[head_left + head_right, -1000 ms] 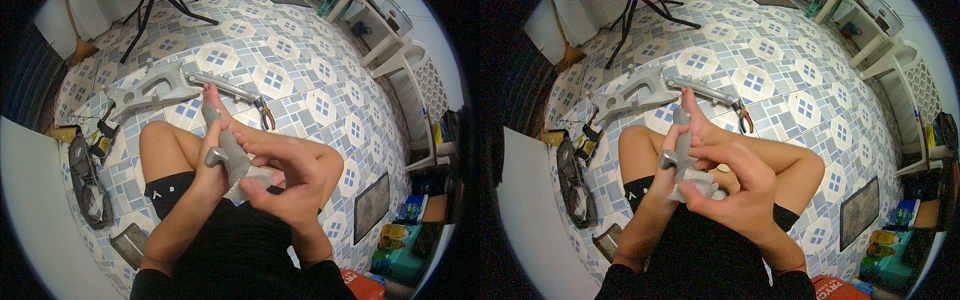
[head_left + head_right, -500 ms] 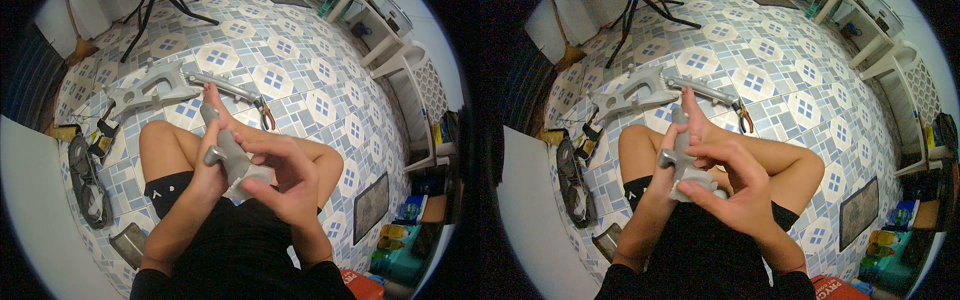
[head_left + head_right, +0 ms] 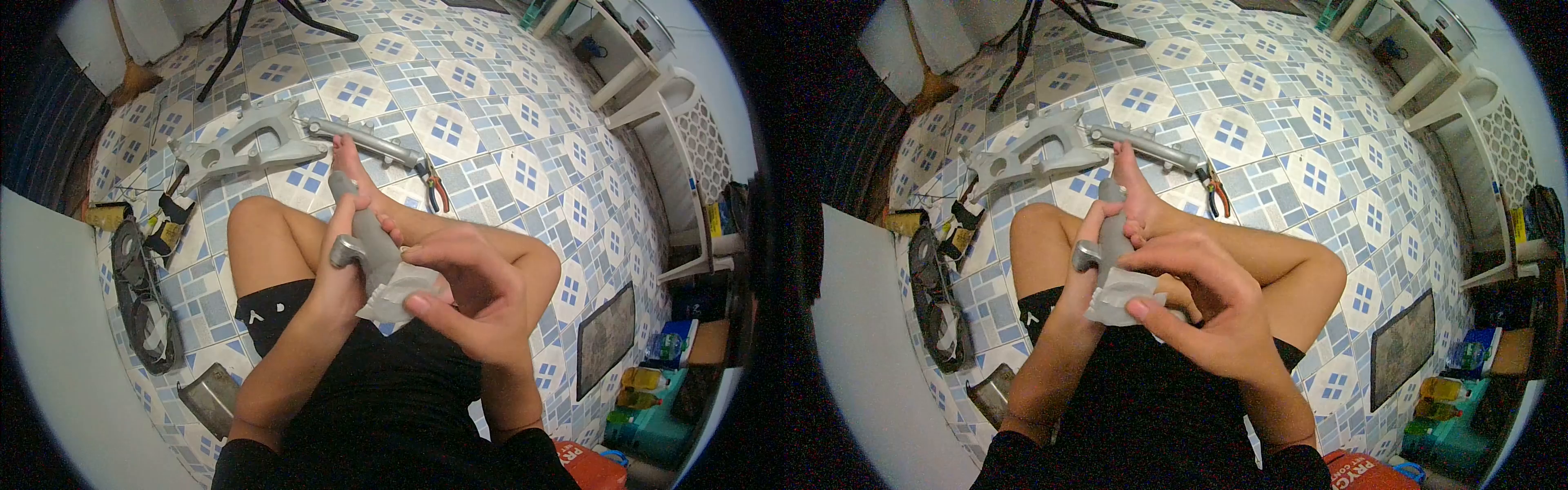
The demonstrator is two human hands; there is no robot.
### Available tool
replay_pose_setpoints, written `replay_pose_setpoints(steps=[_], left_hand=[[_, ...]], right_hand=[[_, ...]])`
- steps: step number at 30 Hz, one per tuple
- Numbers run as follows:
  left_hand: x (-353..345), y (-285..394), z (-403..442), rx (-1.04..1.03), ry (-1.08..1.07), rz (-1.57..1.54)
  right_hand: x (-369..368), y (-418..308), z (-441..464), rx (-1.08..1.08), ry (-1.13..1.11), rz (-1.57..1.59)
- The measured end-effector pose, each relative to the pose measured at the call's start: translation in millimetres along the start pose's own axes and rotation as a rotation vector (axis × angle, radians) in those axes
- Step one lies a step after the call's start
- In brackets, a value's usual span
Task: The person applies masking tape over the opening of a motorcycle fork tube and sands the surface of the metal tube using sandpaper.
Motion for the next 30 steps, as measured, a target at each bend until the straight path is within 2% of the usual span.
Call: replay_pose_setpoints(steps=[1, 5, 8, 10, 14, 16, 17, 18, 20, 21, 22, 24, 26, 28, 30], left_hand=[[6.2, -9.1, 3.9, 0.098, 0.020, -0.049], [10.2, -7.4, 4.2, 0.080, 0.066, -0.052], [8.9, -11.8, 8.3, 0.101, -0.027, -0.053], [2.4, -0.9, -2.9, 0.033, 0.053, -0.029], [-3.0, 6.5, -13.8, -0.029, 0.081, 0.025], [3.1, 9.1, -16.0, -0.077, 0.137, -0.094], [2.0, 14.6, -16.6, -0.159, 0.108, -0.141], [1.5, 13.6, -22.8, -0.158, 0.108, -0.139], [-3.9, 34.2, -36.6, -0.387, 0.102, -0.014], [7.5, 36.7, -36.4, -0.425, 0.247, -0.010], [7.8, 37.9, -37.8, -0.425, 0.253, -0.006], [12.1, 53.9, -51.0, -0.597, 0.301, 0.108], [21.7, 49.9, -51.9, -0.626, 0.320, 0.157], [24.1, 59.0, -62.5, -0.816, 0.489, 0.281], [45.9, 55.1, -61.5, -0.862, 0.458, 0.287]], right_hand=[[-0.9, -2.0, -0.1, 0.005, -0.021, 0.000], [0.6, -2.5, -3.0, -0.016, -0.038, 0.076], [1.0, 0.3, -3.4, -0.074, 0.034, 0.119], [0.9, -0.2, -5.4, -0.093, 0.033, 0.129], [2.7, 9.3, -8.2, -0.118, 0.002, 0.240], [0.9, 16.7, -7.7, -0.100, -0.040, 0.256], [0.5, 20.1, -7.9, -0.089, -0.056, 0.250], [0.1, 23.4, -8.2, -0.079, -0.072, 0.243], [2.3, 35.2, -8.3, -0.108, -0.094, 0.291], [4.4, 42.0, -8.1, -0.119, -0.103, 0.309], [6.7, 46.6, -8.8, -0.071, -0.123, 0.182], [4.6, 50.4, -9.1, -0.025, -0.143, 0.062], [-2.7, 67.5, -11.1, -0.177, -0.131, 0.221], [-11.8, 85.8, -14.9, -0.311, -0.118, 0.391], [-14.7, 104.5, -12.3, -0.427, -0.106, 0.348]])
Point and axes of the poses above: each hand's wrist, its own z-axis towards the middle knuckle, its own x-axis out of the back of the hand, y = z × x, the point moved 8 cm from there along z, towards the middle knuckle, and after that the axes turned 11 degrees about -x, right-handed, at the moved point
